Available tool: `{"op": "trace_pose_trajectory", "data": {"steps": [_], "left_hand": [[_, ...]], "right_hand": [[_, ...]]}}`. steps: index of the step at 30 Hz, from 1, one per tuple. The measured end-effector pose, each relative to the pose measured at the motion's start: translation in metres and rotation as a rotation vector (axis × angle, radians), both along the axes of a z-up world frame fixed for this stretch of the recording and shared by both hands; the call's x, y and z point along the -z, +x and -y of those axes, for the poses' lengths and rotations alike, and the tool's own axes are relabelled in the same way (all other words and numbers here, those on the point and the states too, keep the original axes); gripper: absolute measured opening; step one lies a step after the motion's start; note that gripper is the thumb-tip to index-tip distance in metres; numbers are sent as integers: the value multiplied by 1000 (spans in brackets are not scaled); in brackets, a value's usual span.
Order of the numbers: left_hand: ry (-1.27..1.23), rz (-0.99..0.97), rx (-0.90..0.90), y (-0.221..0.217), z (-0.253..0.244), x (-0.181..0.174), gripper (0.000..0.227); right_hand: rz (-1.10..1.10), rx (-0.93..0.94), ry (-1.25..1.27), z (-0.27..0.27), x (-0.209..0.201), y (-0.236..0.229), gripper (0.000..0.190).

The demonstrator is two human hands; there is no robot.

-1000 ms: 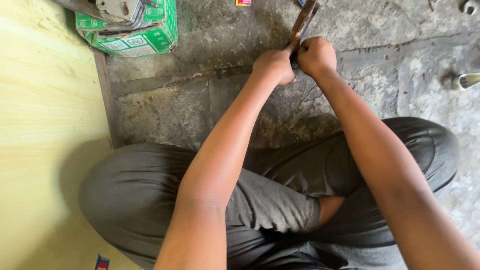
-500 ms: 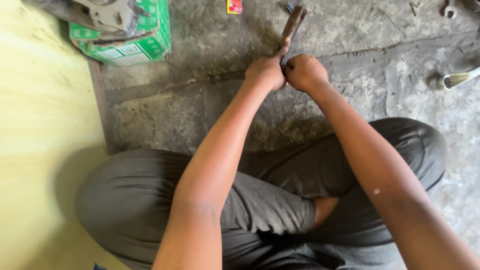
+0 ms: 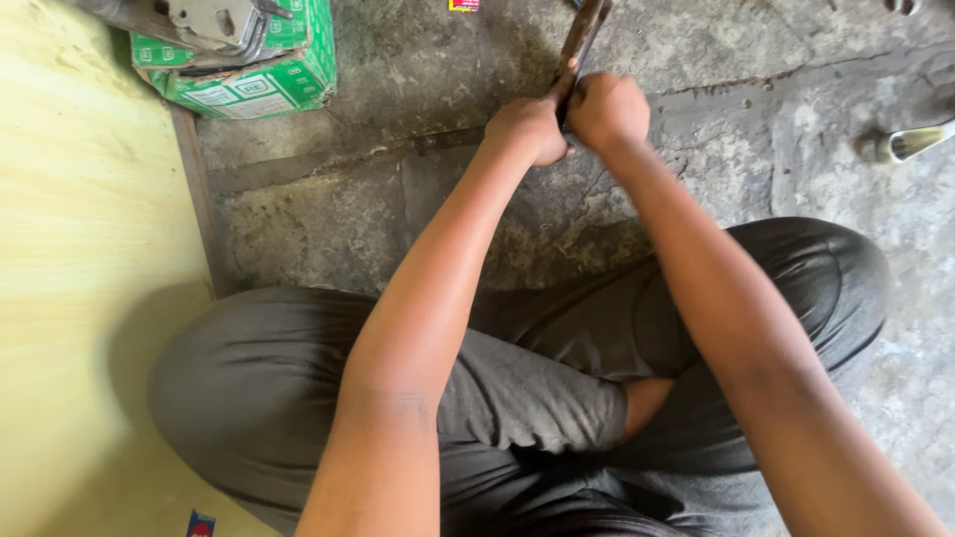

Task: The person is scraping debris and rust off a metal brake shoe using a small hand tool while sitting on the floor.

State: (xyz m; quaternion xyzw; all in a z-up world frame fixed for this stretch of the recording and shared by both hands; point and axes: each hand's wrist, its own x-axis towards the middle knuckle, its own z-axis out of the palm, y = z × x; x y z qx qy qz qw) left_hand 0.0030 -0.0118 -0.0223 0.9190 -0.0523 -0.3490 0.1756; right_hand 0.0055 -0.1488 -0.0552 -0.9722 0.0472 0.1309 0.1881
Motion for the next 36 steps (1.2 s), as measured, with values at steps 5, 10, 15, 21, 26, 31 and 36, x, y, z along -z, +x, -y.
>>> {"op": "trace_pose_trajectory", "data": {"steps": [5, 10, 15, 21, 26, 31, 36], "left_hand": [[-63, 21, 7, 5, 0, -8, 113], [-87, -68, 33, 5, -7, -1, 111], [-72, 12, 43, 15, -18, -6, 97], [-3, -112, 64, 14, -27, -23, 54], [-150, -172, -21, 20, -38, -28, 39], [-130, -128, -11, 18, -43, -7, 28], [-77, 215, 34, 8, -30, 5, 20]], "right_hand": [[-349, -227, 37, 15, -46, 2, 37], [-289, 213, 113, 50, -99, 4, 33], [-85, 51, 53, 51, -120, 10, 40], [-363, -123, 30, 14, -79, 7, 39], [-38, -199, -17, 12, -41, 6, 28], [-149, -36, 205, 15, -23, 8, 29], [-190, 61, 250, 17, -14, 11, 18]]}}
